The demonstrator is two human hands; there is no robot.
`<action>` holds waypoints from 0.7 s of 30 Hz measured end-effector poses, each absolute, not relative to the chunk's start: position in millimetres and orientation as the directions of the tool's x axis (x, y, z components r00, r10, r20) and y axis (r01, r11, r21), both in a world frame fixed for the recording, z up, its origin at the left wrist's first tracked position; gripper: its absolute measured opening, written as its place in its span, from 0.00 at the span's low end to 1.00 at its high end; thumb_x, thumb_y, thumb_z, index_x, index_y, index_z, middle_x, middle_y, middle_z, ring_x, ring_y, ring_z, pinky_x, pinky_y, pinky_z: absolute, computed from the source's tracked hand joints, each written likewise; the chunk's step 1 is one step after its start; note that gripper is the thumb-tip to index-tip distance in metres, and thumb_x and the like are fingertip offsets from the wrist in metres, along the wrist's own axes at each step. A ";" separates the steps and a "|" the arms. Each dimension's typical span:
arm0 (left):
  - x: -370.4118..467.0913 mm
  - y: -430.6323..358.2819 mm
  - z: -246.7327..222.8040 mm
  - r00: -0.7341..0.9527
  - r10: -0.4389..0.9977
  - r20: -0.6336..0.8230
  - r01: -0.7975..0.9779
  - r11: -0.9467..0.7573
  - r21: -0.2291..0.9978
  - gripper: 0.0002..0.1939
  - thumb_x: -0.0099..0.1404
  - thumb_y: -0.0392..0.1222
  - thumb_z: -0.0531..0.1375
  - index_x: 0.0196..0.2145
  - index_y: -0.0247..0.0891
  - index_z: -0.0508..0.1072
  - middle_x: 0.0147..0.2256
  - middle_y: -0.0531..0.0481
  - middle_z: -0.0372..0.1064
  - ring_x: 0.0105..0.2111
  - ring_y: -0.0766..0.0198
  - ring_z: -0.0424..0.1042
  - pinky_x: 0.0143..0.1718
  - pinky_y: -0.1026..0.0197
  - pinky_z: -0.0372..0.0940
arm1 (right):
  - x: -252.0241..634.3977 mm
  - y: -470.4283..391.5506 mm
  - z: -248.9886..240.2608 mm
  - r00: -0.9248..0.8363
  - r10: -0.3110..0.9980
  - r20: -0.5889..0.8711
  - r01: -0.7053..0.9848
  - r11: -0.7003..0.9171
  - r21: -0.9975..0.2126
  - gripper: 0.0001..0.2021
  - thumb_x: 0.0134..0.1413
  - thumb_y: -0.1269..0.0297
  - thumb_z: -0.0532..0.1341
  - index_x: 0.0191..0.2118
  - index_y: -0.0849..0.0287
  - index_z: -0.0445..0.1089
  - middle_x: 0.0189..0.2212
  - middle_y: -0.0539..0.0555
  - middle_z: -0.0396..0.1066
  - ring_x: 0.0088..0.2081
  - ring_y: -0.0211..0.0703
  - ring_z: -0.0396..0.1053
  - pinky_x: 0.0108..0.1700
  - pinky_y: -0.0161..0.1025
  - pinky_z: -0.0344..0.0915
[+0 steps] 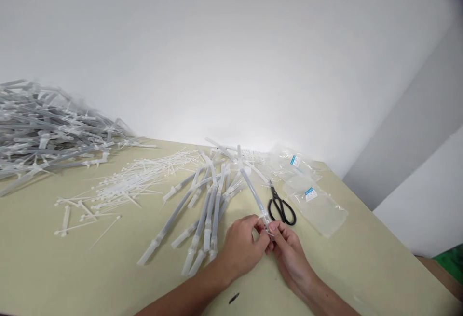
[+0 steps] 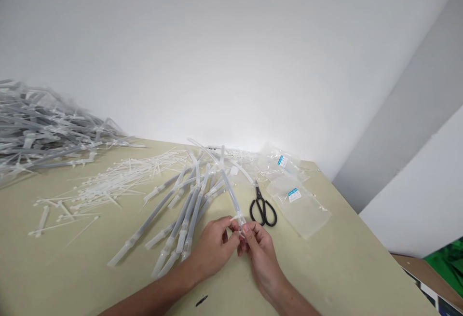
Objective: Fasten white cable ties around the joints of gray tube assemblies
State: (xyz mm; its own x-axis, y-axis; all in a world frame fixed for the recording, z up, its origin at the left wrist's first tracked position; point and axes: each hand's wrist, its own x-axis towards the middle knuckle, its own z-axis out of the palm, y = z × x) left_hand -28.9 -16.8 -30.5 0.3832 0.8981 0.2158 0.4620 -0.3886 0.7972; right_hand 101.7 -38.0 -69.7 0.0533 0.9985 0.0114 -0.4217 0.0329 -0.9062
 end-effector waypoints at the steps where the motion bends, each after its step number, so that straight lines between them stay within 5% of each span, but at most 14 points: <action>1: -29.0 -16.8 -30.4 0.385 0.896 0.221 0.464 -0.395 0.793 0.10 0.61 0.41 0.53 0.25 0.39 0.69 0.24 0.53 0.71 0.26 0.66 0.65 0.28 0.65 0.54 | 101.6 -38.1 -69.2 0.050 0.999 0.010 -0.423 0.030 -0.906 0.12 0.51 0.55 0.63 0.27 0.59 0.68 0.19 0.46 0.60 0.22 0.34 0.54 0.26 0.33 0.55; 21: -27.0 -15.9 -32.2 0.434 0.883 0.178 0.231 -0.301 0.925 0.13 0.64 0.38 0.49 0.27 0.37 0.71 0.24 0.53 0.73 0.23 0.69 0.68 0.28 0.68 0.58 | 106.5 -37.7 -75.5 0.040 0.999 0.022 -0.435 0.038 -0.900 0.14 0.54 0.54 0.61 0.26 0.60 0.68 0.18 0.47 0.59 0.21 0.35 0.54 0.25 0.34 0.55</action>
